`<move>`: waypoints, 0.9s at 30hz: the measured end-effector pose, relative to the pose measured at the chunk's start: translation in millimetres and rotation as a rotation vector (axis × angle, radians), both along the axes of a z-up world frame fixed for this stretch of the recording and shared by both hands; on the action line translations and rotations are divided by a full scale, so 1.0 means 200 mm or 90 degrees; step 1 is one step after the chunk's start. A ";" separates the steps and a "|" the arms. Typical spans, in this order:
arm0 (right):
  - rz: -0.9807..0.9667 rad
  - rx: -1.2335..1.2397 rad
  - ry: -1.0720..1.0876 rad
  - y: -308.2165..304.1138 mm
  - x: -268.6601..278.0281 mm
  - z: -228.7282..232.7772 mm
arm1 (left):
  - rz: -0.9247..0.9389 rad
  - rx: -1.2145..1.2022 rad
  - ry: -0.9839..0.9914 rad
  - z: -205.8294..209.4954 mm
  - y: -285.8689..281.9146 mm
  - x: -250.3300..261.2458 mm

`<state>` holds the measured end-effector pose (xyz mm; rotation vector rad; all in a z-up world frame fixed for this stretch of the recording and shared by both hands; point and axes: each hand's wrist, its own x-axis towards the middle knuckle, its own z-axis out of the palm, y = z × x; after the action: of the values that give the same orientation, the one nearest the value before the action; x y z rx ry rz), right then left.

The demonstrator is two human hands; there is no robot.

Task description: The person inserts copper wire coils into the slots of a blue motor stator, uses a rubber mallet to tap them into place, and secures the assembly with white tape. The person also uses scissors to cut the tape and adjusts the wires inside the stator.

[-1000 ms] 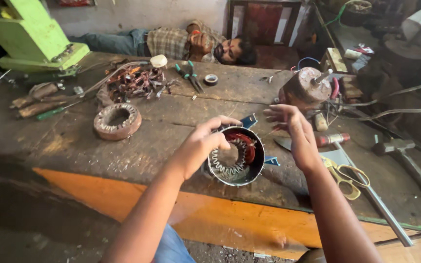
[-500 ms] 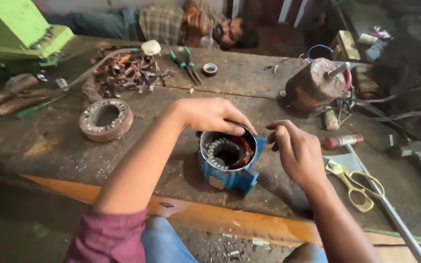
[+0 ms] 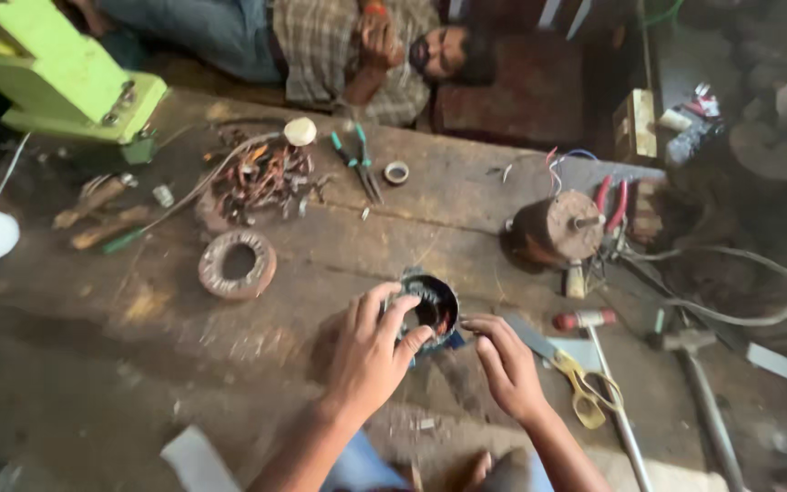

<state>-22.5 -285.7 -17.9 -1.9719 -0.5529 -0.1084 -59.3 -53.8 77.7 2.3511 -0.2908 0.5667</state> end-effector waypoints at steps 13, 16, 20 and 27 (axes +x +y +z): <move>-0.024 -0.216 0.176 -0.04 -0.12 0.09 | 0.039 0.006 0.043 -0.31 -0.13 -0.18; -0.020 -0.185 0.110 0.02 -0.12 0.12 | -0.015 0.008 0.056 -0.29 -0.05 -0.09; -0.106 -0.207 0.139 0.10 -0.24 0.21 | -0.116 -0.016 0.117 -0.23 0.08 -0.03; -0.140 -0.314 0.309 0.11 -0.31 0.50 | -0.110 -0.115 0.118 -0.18 0.07 0.01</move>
<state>-84.8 -263.0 82.2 -2.4225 -0.0375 0.3980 -57.1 -39.5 41.6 2.1591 -0.3389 0.2777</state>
